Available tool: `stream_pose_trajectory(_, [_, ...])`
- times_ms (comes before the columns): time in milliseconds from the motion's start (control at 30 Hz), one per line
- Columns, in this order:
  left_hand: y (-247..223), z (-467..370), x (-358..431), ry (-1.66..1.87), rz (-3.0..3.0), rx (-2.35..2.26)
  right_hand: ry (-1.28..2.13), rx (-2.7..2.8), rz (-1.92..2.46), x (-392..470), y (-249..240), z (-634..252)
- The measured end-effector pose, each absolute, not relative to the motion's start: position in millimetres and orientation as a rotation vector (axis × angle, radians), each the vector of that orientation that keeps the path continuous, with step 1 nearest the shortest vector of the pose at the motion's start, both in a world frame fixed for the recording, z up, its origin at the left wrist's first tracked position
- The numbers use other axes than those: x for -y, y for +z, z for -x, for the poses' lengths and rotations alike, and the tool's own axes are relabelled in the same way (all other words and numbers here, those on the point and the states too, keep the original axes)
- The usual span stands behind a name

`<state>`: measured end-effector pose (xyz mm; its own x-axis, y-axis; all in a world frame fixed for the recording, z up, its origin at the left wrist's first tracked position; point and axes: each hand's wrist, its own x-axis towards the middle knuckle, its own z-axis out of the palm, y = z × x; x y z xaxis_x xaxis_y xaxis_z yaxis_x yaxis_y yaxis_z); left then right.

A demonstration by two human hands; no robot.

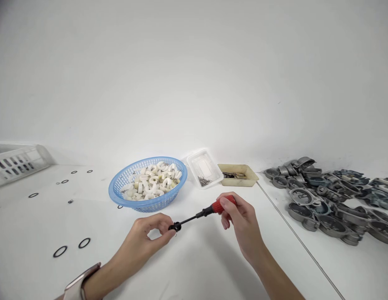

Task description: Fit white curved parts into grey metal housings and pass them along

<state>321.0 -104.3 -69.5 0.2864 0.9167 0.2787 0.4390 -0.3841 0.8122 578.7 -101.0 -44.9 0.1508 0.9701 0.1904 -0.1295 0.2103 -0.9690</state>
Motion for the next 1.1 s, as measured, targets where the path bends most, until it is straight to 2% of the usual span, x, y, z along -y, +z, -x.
stream_pose_trajectory(267, [-84,-309,98,0.968,-2.474,-1.189,1.033,1.208,1.148,102,-41,-577])
stream_pose_trajectory(533, [-86,-306,89,0.895,-2.468,-1.193,1.045,1.396,1.226,101,-44,-578])
stream_pose_trajectory(900, [-87,-305,89,0.864,-2.474,-1.197,1.099,1.366,1.38,97,-46,-576])
stream_pose_trajectory(1100, [-83,-306,90,0.824,-2.47,-1.213,1.076,1.274,1.26,97,-46,-574])
